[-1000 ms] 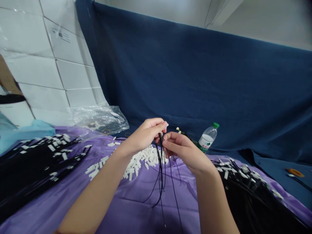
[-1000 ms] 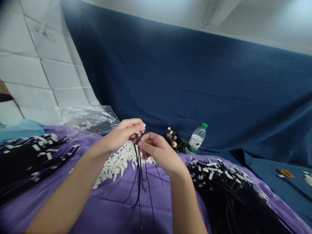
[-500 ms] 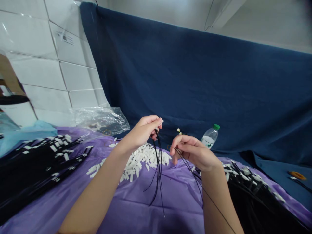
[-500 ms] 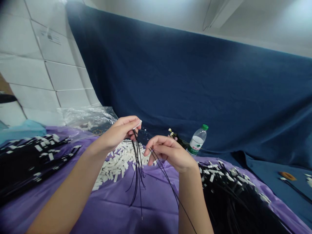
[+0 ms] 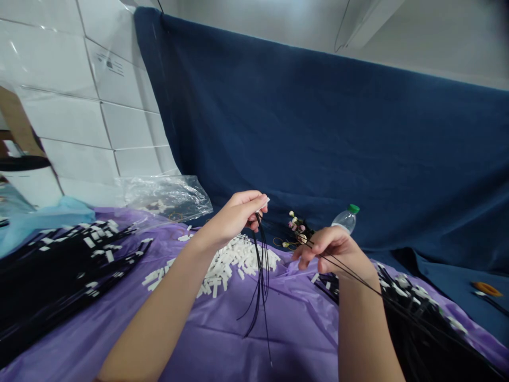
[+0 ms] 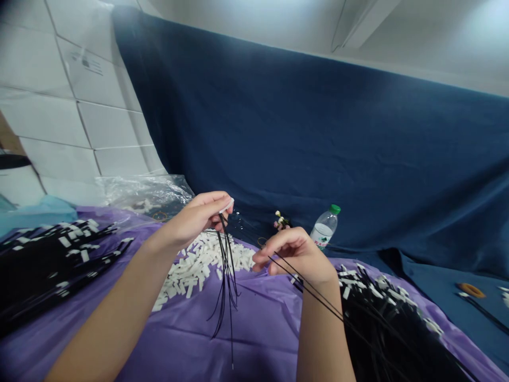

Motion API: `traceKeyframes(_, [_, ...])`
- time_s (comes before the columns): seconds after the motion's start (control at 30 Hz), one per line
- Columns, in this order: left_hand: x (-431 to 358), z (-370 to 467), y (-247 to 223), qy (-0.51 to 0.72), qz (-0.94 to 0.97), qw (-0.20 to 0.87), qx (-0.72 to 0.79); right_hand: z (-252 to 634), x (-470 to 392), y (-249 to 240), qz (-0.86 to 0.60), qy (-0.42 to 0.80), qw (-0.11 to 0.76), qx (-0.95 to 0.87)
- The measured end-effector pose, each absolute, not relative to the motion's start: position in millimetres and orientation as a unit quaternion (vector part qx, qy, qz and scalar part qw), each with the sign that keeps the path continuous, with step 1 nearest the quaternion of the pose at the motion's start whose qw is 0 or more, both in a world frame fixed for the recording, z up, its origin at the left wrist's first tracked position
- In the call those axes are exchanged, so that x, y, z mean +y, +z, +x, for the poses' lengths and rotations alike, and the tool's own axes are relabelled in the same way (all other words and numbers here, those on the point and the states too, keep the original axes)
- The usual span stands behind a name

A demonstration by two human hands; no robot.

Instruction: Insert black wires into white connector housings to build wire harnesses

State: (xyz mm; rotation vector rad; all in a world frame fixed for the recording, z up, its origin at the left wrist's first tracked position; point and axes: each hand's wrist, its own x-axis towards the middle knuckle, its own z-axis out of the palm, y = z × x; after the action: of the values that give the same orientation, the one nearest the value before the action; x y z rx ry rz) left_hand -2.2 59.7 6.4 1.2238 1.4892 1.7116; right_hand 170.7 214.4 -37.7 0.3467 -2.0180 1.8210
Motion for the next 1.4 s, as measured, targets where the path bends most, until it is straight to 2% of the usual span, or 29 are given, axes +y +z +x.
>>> traceKeyframes(0.13, [61.3, -2.1, 4.3, 0.638, 0.460, 0.278, 0.552, 168.1, 207.7, -27.5, 0.159, 0.632, 0.239, -0.719])
traceKeyframes(0.33, [63.1, -6.5, 2.0, 0.640, 0.453, 0.274, 0.557, 174.2, 205.5, -20.0, 0.174, 0.594, 0.390, -0.682])
traceKeyframes(0.47, [64.2, -7.6, 1.3, 0.639, 0.451, 0.276, 0.558, 186.1, 210.5, -16.6, 0.200, 0.550, 0.448, -0.676])
traceKeyframes(0.87, [64.8, -5.8, 0.9, 0.638, 0.464, 0.289, 0.542, 225.5, 219.5, -10.5, 0.199, 0.461, 0.483, -0.717])
traceKeyframes(1.4, [66.9, -1.0, 0.0, 0.626, 0.468, 0.306, 0.543, 205.6, 214.0, -8.6, 0.271, 0.625, 0.556, -0.476])
